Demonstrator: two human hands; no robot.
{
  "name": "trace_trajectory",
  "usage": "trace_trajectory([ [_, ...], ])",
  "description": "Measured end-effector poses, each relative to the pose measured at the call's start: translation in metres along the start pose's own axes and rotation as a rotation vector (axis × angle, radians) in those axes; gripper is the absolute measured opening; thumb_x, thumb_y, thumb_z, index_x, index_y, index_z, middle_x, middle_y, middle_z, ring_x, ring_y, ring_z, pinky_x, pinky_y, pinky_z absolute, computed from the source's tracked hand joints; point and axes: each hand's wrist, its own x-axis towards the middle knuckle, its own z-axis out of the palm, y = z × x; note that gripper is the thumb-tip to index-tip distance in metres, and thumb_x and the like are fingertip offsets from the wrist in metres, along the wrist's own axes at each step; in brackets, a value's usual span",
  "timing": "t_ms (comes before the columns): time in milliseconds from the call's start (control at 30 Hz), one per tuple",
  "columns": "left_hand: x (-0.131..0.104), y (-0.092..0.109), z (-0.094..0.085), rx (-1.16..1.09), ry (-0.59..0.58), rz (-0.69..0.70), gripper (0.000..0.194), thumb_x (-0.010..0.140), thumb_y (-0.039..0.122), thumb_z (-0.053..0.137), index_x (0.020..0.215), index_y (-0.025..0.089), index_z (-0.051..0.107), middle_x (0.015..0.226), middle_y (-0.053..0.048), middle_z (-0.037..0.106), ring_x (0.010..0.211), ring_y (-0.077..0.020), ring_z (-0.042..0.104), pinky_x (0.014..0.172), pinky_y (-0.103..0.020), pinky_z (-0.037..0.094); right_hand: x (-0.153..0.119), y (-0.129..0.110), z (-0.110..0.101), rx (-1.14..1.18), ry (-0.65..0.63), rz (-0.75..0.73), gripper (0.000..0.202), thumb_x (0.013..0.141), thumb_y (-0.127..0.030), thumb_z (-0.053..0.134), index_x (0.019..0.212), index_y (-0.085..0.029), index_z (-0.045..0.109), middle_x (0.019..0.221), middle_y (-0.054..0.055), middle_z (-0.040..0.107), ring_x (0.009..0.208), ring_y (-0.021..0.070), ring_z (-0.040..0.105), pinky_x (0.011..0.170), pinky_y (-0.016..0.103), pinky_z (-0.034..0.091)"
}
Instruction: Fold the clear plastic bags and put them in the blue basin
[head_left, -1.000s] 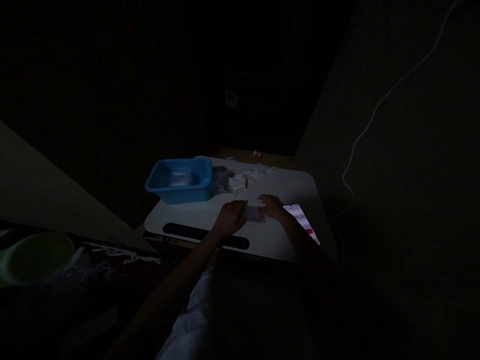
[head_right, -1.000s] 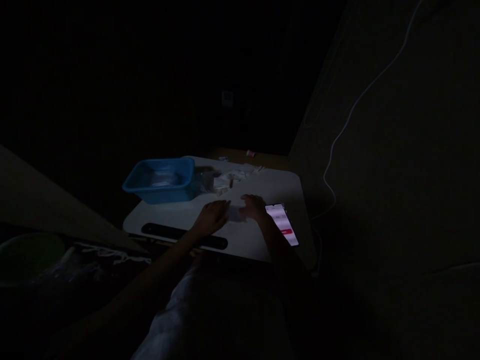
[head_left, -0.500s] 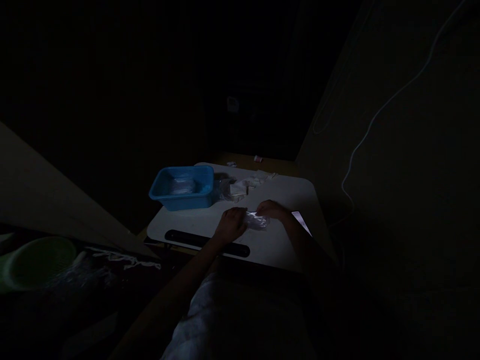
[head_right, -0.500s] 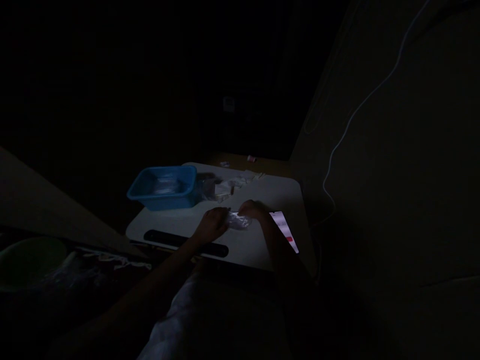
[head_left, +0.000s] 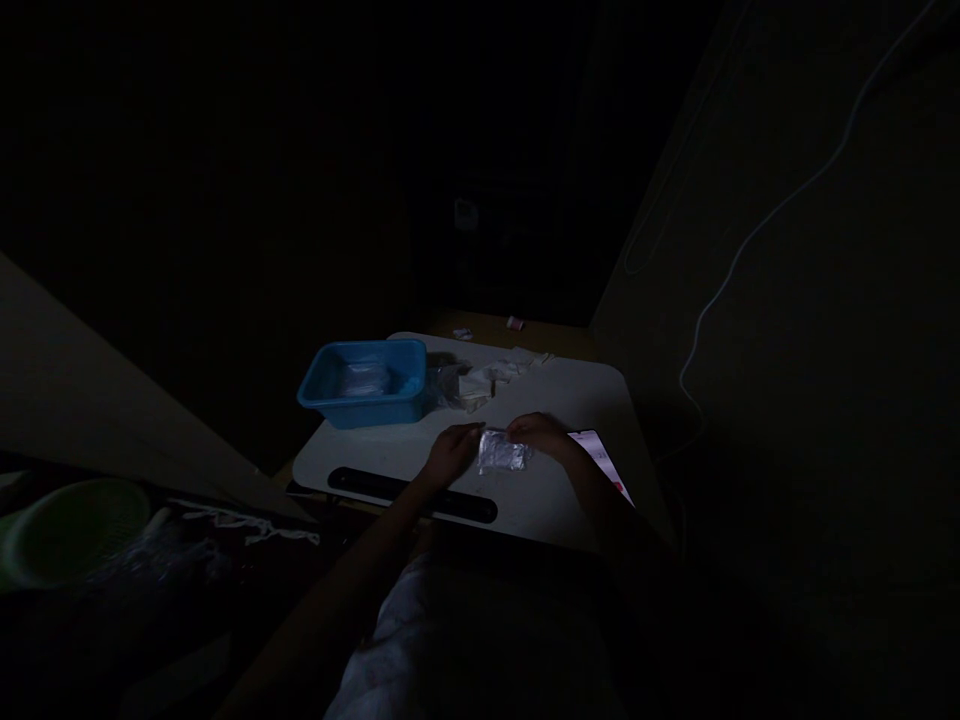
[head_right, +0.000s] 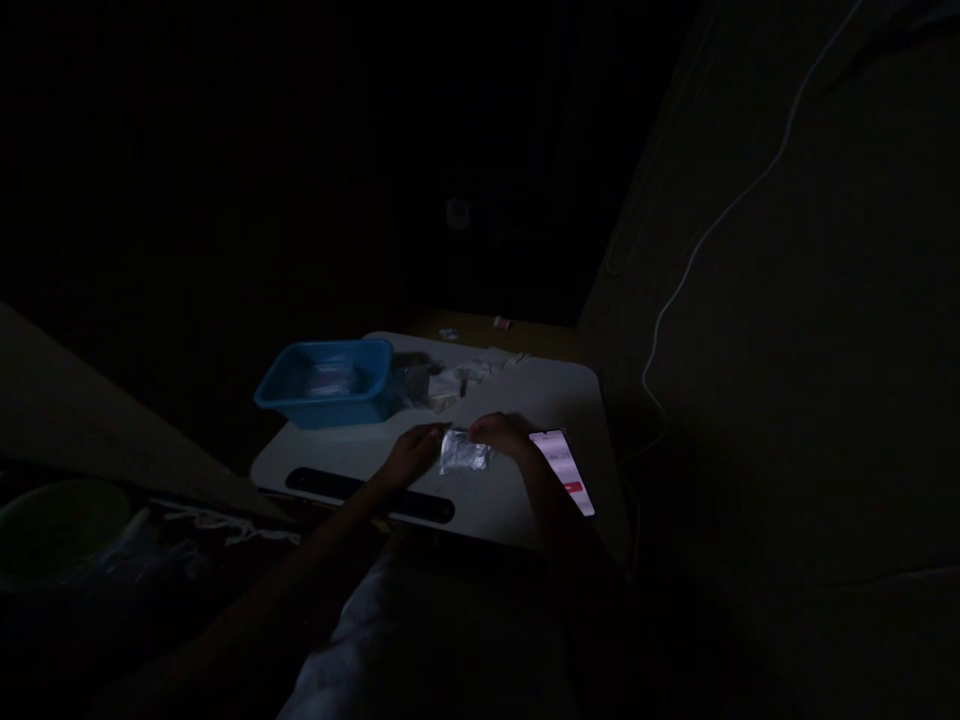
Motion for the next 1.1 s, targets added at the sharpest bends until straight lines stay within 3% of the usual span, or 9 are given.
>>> trace_trajectory([
  [167, -0.002, 0.001, -0.003, -0.212, -0.057, -0.139, 0.033, 0.08, 0.034, 0.046, 0.089, 0.012, 0.068, 0.085, -0.005, 0.07, 0.076, -0.0175, 0.063, 0.068, -0.026, 0.05, -0.007, -0.007, 0.011, 0.038, -0.027, -0.009, 0.013, 0.069, -0.015, 0.058, 0.078, -0.014, 0.068, 0.077, 0.002, 0.07, 0.069, 0.0118, 0.062, 0.062, 0.019, 0.045],
  [367, -0.002, -0.007, 0.0, -0.158, -0.03, -0.094, 0.026, 0.077, 0.027, 0.048, 0.078, 0.011, 0.069, 0.073, -0.003, 0.069, 0.066, -0.0135, 0.06, 0.062, -0.022, 0.047, -0.006, -0.018, 0.021, 0.04, 0.003, -0.159, 0.013, 0.069, -0.02, 0.059, 0.075, -0.015, 0.07, 0.073, 0.002, 0.07, 0.068, 0.0135, 0.061, 0.06, 0.021, 0.045],
  [600, -0.003, -0.006, -0.002, -0.13, -0.011, -0.067, 0.021, 0.079, 0.022, 0.049, 0.077, 0.012, 0.068, 0.072, -0.002, 0.068, 0.067, -0.0125, 0.06, 0.061, -0.02, 0.046, 0.0, -0.017, 0.034, -0.001, 0.056, -0.157, 0.015, 0.07, -0.022, 0.058, 0.069, -0.016, 0.071, 0.062, 0.002, 0.067, 0.057, 0.012, 0.057, 0.052, 0.02, 0.042],
  [867, -0.002, -0.002, -0.002, -0.073, 0.005, -0.078, 0.018, 0.078, 0.014, 0.051, 0.072, 0.013, 0.068, 0.068, -0.001, 0.068, 0.063, -0.0112, 0.06, 0.06, -0.019, 0.045, -0.004, -0.009, 0.035, -0.055, 0.051, -0.168, 0.017, 0.07, -0.02, 0.054, 0.071, -0.016, 0.071, 0.066, 0.002, 0.069, 0.061, 0.0129, 0.059, 0.054, 0.02, 0.043],
  [1100, -0.003, 0.0, -0.003, -0.061, -0.016, -0.062, 0.022, 0.081, 0.016, 0.048, 0.073, 0.013, 0.068, 0.068, 0.0, 0.067, 0.062, -0.0107, 0.059, 0.057, -0.017, 0.043, -0.011, 0.012, 0.021, -0.142, 0.047, -0.166, 0.016, 0.069, -0.017, 0.055, 0.071, -0.017, 0.071, 0.07, 0.001, 0.07, 0.064, 0.0134, 0.061, 0.058, 0.021, 0.043],
])
